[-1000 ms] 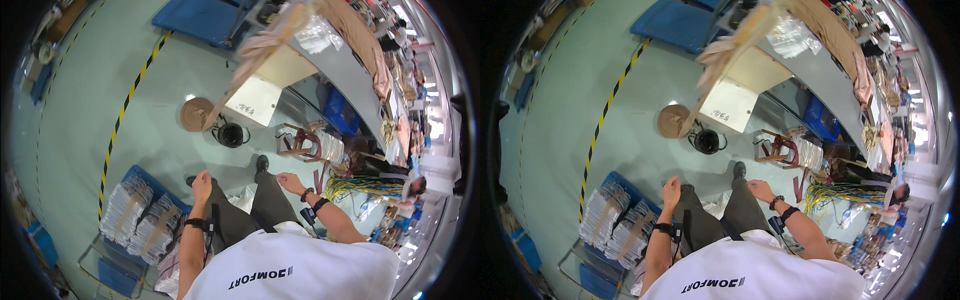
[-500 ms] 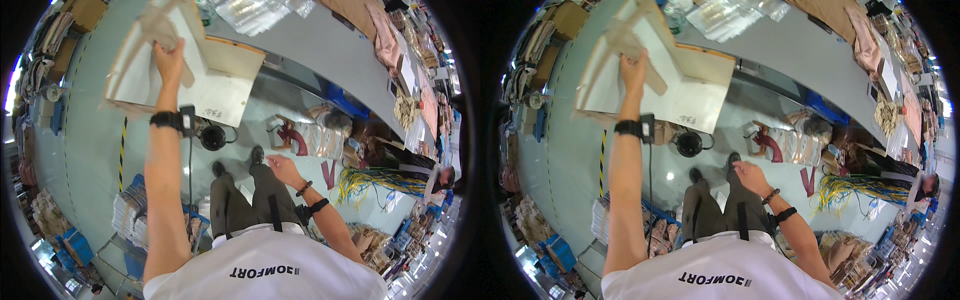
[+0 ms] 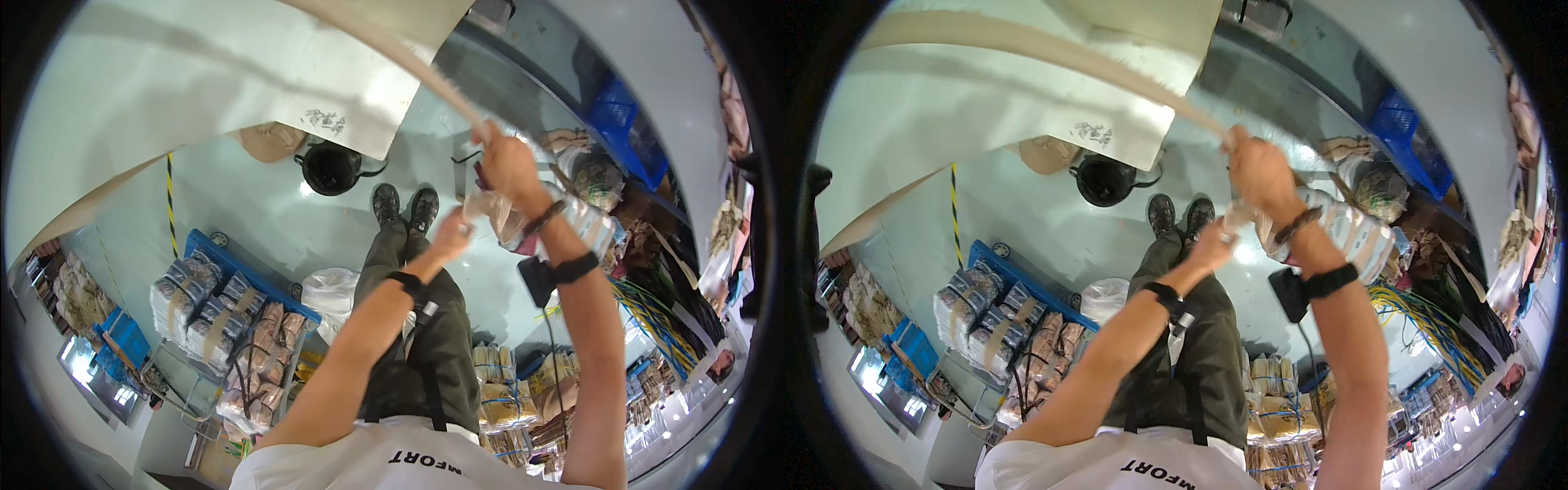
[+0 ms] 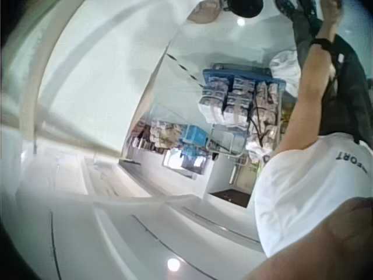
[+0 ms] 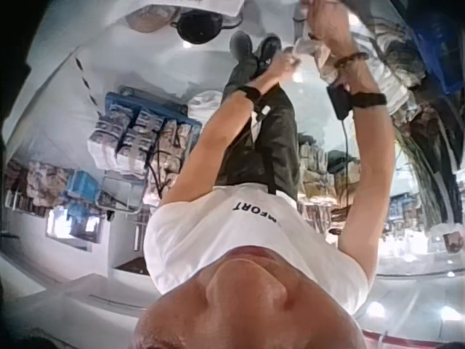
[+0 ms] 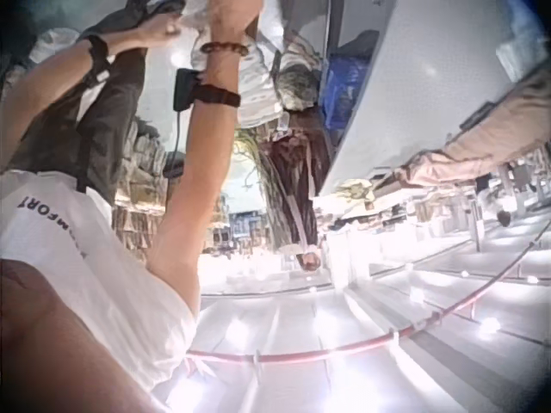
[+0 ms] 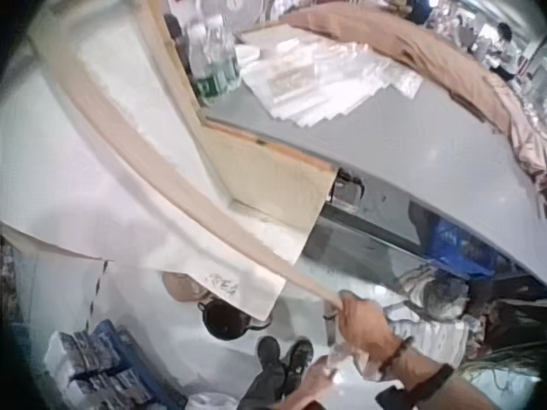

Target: The person folds a stack of pink floral-patterned cloths on a table, places each folded piece into a clear plastic bag, and sets the packaged items aside. The person also ties a bundle of blue items with a rope and places it on a nearby cart.

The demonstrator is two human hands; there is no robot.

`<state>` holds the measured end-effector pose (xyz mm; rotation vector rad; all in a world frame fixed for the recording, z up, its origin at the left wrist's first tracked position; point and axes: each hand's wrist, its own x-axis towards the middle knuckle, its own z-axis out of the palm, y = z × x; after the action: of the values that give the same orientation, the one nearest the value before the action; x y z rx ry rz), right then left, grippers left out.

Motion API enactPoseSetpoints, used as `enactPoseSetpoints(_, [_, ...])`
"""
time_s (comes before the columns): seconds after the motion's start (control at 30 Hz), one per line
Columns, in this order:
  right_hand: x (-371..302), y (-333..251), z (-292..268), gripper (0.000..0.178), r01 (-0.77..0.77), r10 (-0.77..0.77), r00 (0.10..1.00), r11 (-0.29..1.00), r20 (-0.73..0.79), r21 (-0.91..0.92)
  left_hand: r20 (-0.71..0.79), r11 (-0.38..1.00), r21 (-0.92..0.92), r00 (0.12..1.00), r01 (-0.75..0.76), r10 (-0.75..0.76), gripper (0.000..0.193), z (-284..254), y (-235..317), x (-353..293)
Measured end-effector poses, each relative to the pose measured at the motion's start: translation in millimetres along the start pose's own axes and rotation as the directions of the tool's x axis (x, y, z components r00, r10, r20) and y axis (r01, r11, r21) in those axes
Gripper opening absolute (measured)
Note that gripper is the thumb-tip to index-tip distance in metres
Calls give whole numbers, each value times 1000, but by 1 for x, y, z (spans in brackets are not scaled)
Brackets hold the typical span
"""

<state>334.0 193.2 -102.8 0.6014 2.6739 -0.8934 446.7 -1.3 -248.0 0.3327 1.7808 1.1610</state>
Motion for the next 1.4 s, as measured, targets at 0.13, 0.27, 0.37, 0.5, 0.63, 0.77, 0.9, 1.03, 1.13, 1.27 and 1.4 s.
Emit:
enactPoseSetpoints(0.13, [77, 99, 70, 19, -124, 111, 989, 983, -99, -135, -189, 818, 552, 980, 161, -66, 43, -108, -136, 39])
enactPoseSetpoints(0.27, [114, 139, 113, 42, -60, 58, 998, 996, -23, -62, -209, 355, 893, 954, 276, -216, 73, -156, -238, 90])
enactPoseSetpoints(0.37, [104, 131, 122, 56, 32, -35, 997, 999, -72, -41, -120, 127, 978, 942, 167, -315, 50, -172, -282, 118])
enactPoseSetpoints(0.5, [59, 88, 135, 40, -10, 50, 991, 953, -122, 304, 15, 187, 980, 921, 64, -390, 20, -173, -276, 106])
enactPoseSetpoints(0.63, [8, 28, 162, 32, 59, -55, 998, 872, -22, 486, -5, 618, 771, 972, 153, -234, 11, -169, -182, 53])
enactPoseSetpoints(0.77, [-32, -45, 155, 54, 231, -343, 933, 802, 108, 550, -216, 982, 142, 964, -124, 153, 14, -179, -34, -39])
enactPoseSetpoints(0.9, [-56, -107, 80, 55, -31, -348, 840, 735, 416, 678, -536, 946, -272, 844, -176, 3, 8, -200, 90, -102])
enactPoseSetpoints(1.03, [-51, -139, 5, 23, 247, -485, 835, 754, 262, 609, -170, 927, -373, 980, 33, -103, 8, -245, 170, -122])
enactPoseSetpoints(1.13, [-40, -129, -38, 6, 265, -425, 903, 676, 69, 688, 187, 998, 63, 982, -10, -2, 12, -279, 219, -111])
enactPoseSetpoints(1.27, [26, -83, -63, 18, 116, 147, 918, 790, -369, 602, 71, 691, 356, 755, -629, 652, 15, -294, 285, -52])
enactPoseSetpoints(1.4, [119, -38, -64, 29, 97, 367, 867, 537, -336, 838, 111, 972, 11, 966, -236, 233, 23, -274, 349, 5])
